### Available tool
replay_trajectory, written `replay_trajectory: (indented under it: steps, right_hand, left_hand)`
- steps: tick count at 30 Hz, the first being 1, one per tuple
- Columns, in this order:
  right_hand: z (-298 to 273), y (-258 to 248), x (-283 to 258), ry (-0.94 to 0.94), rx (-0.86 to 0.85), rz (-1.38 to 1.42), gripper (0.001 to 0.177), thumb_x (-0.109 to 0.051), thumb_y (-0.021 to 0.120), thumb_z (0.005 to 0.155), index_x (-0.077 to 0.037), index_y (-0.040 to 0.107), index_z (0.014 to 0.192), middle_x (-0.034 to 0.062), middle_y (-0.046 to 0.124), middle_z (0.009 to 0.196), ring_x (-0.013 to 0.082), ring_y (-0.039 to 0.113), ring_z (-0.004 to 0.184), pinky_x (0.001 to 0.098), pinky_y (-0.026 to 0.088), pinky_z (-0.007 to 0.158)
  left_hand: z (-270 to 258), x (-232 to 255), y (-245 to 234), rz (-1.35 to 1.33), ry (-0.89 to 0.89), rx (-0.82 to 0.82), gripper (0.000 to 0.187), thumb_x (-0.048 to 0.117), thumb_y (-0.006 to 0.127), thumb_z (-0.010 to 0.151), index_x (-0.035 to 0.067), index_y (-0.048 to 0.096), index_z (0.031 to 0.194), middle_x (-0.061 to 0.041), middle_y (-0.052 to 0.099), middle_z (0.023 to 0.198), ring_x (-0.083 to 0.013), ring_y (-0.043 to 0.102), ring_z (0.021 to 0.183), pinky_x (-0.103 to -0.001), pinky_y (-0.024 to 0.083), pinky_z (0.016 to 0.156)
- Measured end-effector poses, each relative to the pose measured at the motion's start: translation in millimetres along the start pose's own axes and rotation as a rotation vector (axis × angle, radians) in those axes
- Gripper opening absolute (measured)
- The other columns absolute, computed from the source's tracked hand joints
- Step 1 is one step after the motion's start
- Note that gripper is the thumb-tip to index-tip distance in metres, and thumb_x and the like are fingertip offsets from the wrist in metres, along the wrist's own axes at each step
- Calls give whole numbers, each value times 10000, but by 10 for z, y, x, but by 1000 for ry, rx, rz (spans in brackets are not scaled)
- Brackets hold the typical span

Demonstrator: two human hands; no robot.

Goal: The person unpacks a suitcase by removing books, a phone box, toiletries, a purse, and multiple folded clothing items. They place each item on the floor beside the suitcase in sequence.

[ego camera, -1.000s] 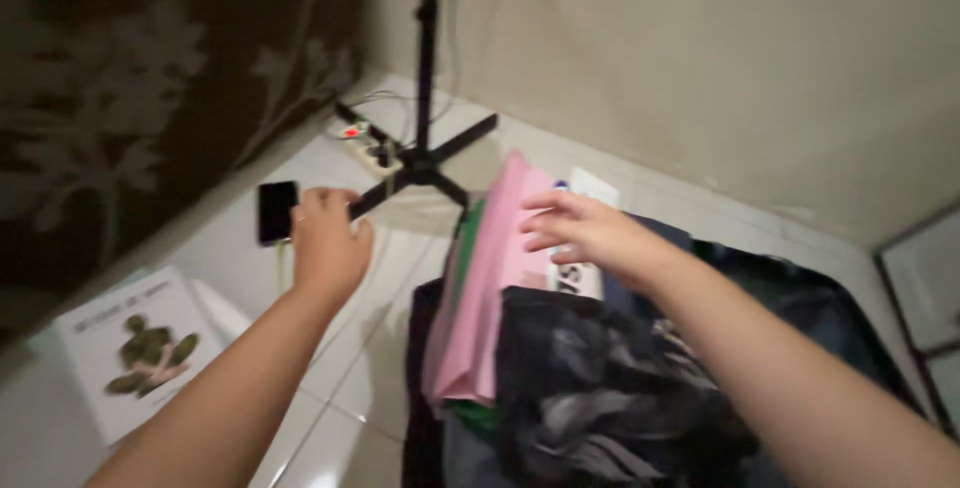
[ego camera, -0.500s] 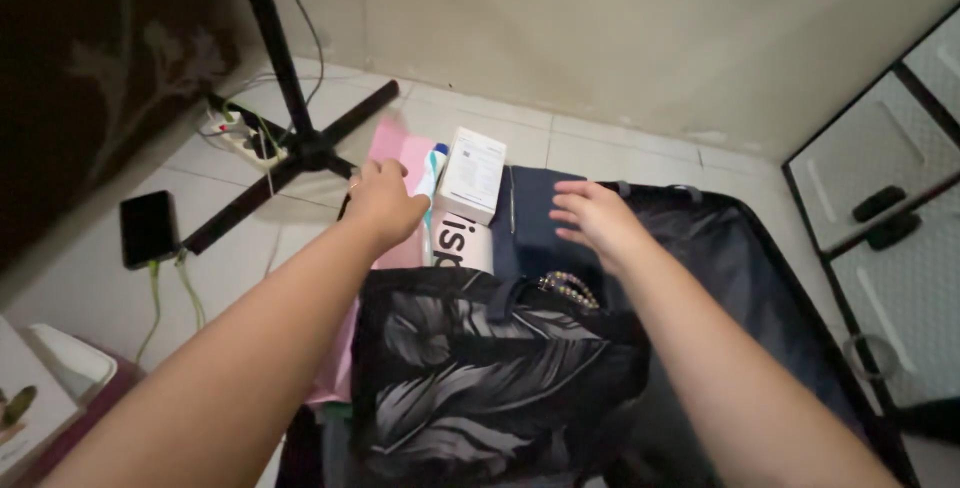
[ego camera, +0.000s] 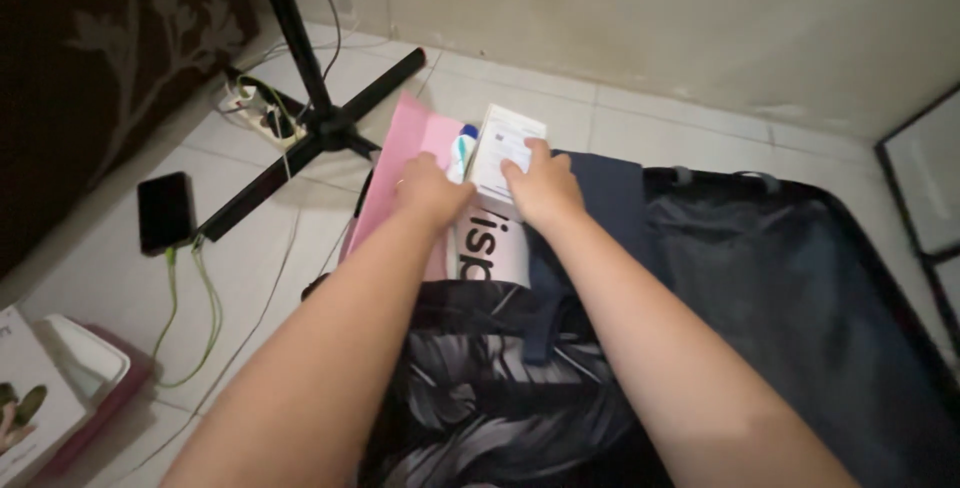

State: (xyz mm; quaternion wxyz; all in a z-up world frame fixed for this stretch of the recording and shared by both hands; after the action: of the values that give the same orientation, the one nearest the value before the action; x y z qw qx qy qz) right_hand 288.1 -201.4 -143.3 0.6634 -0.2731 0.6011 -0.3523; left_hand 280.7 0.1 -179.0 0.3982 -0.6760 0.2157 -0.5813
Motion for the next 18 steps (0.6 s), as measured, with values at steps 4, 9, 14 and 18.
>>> replay_trajectory:
  steps: [4, 9, 14, 18]
  right_hand:
    - [-208, 14, -245, 118, -152, -102, 603, -549, 550, 937, -368, 441, 1502, 274, 509, 1366, 462, 561, 1208, 519, 464, 1011]
    - [-370, 9, -355, -8, -129, -339, 516, -619, 548, 923, -419, 573, 1397, 210, 568, 1311, 399, 559, 1214, 515, 514, 960]
    - [-381, -50, -349, -42, -111, -323, 541, -610, 588, 897, -391, 580, 1391, 203, 574, 1293, 399, 570, 1190, 528, 524, 926]
    - [-288, 43, -407, -6, -218, -335, 674, -662, 671, 801, -368, 546, 1395, 205, 545, 1327, 419, 564, 1196, 527, 514, 947]
  left_hand:
    - [-153, 154, -130, 81, -77, -129, 647, 376, 749, 802, 98, 555, 1353, -144, 529, 1414, -378, 517, 1322, -511, 444, 1067]
    - [-45, 152, -38, 65, -72, -126, 650, 351, 736, 836, 77, 516, 1383, -144, 506, 1445, -397, 513, 1326, -491, 474, 1062]
    - [-164, 284, -205, 86, -114, -175, 716, 371, 778, 799, 80, 500, 1390, -138, 505, 1448, -390, 501, 1348, -498, 473, 1068]
    - [-189, 284, -318, 32, -99, -81, 783, 386, 818, 767, 55, 453, 1376, -170, 475, 1434, -413, 506, 1303, -492, 468, 1052]
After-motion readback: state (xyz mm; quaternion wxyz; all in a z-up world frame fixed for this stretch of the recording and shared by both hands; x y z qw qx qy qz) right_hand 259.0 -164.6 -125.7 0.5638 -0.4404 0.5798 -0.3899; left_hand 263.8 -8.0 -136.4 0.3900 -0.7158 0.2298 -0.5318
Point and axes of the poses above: each hand's wrist, its own z-axis towards the middle knuckle, its own y-axis out of the palm, x = y × z, the point moved 8 cm from there along z, towards the middle knuckle
